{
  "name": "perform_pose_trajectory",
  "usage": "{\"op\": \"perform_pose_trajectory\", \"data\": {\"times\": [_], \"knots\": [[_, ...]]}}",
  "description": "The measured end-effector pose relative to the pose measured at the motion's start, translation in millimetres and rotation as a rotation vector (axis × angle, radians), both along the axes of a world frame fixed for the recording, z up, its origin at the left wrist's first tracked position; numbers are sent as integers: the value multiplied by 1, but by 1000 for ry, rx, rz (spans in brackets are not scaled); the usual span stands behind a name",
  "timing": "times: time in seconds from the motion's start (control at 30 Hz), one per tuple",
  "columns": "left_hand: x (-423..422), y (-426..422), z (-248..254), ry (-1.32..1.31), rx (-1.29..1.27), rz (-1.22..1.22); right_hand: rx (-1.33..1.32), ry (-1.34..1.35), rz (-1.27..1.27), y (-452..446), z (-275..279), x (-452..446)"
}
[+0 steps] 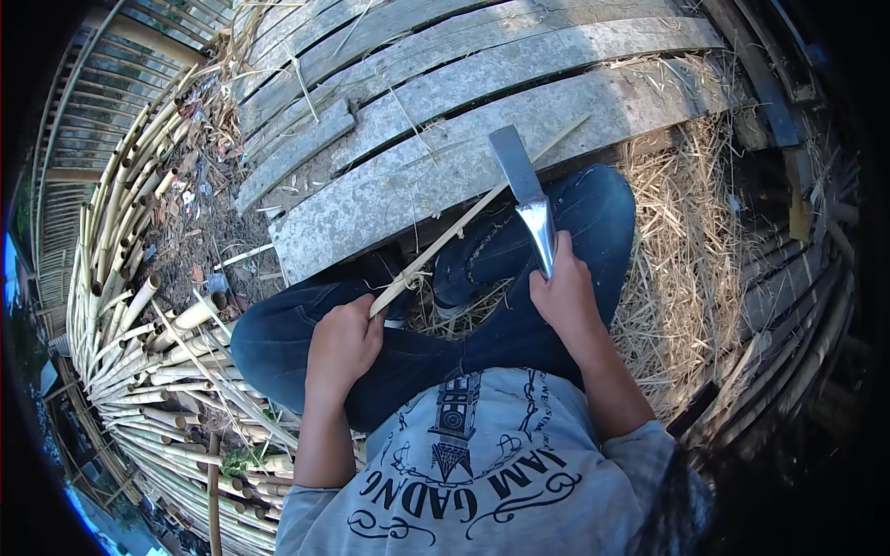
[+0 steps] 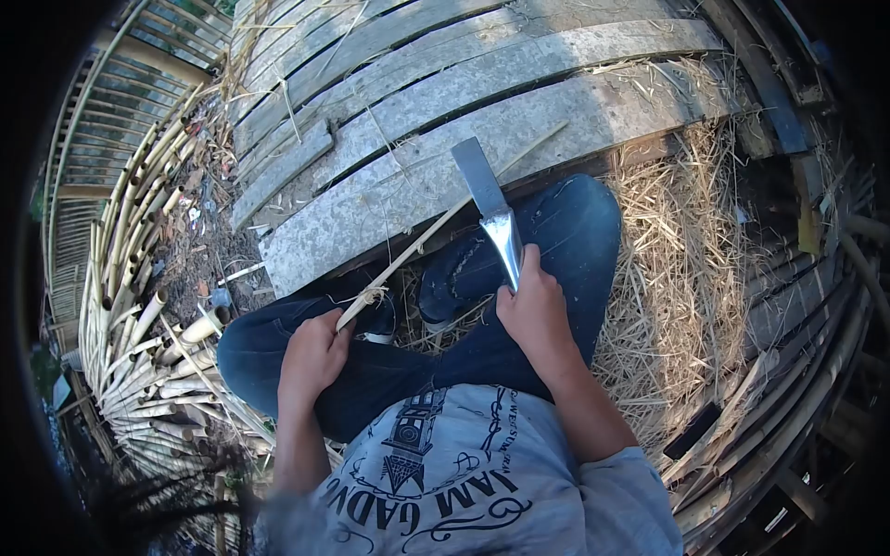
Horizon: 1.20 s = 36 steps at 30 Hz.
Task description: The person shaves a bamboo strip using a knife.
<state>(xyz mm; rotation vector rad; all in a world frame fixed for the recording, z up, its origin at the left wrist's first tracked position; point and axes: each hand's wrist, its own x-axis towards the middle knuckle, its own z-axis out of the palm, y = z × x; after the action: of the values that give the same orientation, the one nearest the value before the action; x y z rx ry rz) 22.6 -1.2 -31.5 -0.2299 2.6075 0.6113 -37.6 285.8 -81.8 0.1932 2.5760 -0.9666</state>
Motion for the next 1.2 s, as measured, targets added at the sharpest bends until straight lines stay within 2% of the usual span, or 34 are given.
{"op": "perform_pose_trajectory", "data": {"times": [0.03,0.1,0.17,0.23,0.3,0.37,0.43,0.5,0.57,0.77,0.9,0.97,1.2], "knots": [[-1,0,-1,-6,6,5,-56,11,19,-6,1,8],[-2,1,0,-12,24,0,-63,-83,215,-18,19,27],[-4,3,3,-50,50,26,-145,-125,253,-26,13,44],[-4,5,3,-42,54,29,-140,-102,232,-16,16,31],[-2,1,4,-38,38,39,-144,-81,87,-8,9,21],[-2,0,-1,-21,43,21,-48,-13,23,-7,-2,20],[-3,-2,-1,-22,57,25,-113,-22,69,-19,0,33],[-4,0,0,-32,78,22,-159,-104,263,-30,13,45],[-5,3,5,-61,65,52,-282,-90,284,-32,2,53],[-2,-1,0,-30,90,50,-185,30,56,-23,-10,35],[-3,-2,-1,-35,108,47,-215,-117,271,-32,8,47],[-2,-2,-1,-30,109,54,-209,-71,270,-30,4,46],[-5,1,2,-47,112,67,-87,60,34,7,4,-2]]}}
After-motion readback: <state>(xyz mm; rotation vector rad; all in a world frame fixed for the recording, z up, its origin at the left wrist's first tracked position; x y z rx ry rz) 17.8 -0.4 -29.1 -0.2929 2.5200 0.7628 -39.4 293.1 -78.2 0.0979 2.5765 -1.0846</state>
